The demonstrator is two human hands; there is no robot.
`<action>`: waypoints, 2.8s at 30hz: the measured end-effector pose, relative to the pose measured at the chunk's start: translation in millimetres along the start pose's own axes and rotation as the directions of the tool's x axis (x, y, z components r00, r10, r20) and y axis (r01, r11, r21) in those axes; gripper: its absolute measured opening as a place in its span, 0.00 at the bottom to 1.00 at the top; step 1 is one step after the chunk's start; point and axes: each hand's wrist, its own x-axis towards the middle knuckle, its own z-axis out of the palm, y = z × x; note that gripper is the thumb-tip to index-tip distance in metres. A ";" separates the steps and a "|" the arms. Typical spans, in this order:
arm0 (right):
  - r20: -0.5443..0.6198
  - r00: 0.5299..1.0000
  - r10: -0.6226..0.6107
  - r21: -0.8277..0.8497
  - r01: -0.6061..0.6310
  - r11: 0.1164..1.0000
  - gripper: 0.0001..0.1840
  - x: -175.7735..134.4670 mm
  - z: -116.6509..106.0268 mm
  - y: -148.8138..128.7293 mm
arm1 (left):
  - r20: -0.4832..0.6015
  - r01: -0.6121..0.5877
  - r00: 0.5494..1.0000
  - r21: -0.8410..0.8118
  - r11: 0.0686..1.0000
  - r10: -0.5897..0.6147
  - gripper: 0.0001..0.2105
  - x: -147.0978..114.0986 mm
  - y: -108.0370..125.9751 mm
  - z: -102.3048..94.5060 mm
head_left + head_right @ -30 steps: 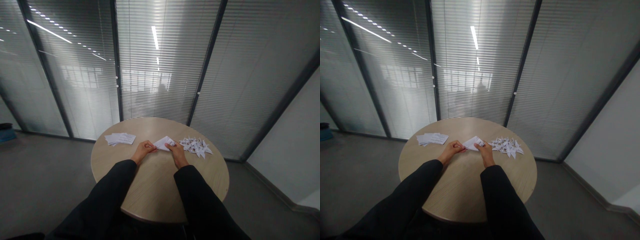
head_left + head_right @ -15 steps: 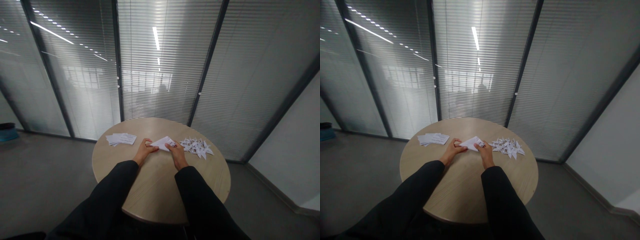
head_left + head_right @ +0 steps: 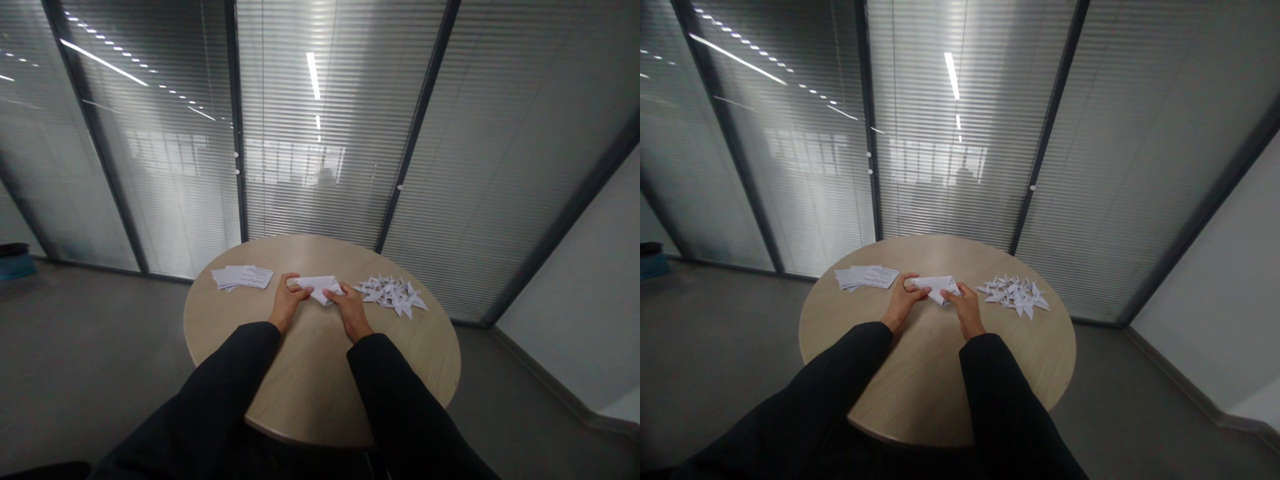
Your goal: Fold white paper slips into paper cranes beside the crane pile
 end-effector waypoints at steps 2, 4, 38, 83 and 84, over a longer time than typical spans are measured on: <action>0.048 0.998 0.040 -0.005 -0.040 0.999 0.23 -1.1 -0.1 -0.4 | -0.004 -0.020 1.000 -0.009 1.000 0.020 0.28 0.4 0.8 -1.1; 0.087 0.993 0.080 -0.006 -0.080 0.997 0.23 -2.2 0.4 -0.3 | -0.013 -0.025 1.000 -0.020 0.999 0.025 0.28 0.2 2.3 -1.6; 0.367 0.900 0.234 -0.295 -0.126 0.947 0.21 -9.9 2.6 0.7 | 0.126 0.112 0.986 -0.001 0.994 -0.111 0.19 -0.7 1.6 -2.9; 0.391 0.862 0.322 -0.395 -0.159 0.905 0.15 -12.6 2.5 -5.7 | -0.089 0.099 0.991 0.011 0.995 -0.098 0.26 1.7 12.6 -3.9; 0.378 0.872 0.311 -0.380 -0.160 0.911 0.15 -12.3 2.3 -5.4 | -0.078 0.092 0.993 0.005 0.996 -0.091 0.25 1.6 12.5 -4.0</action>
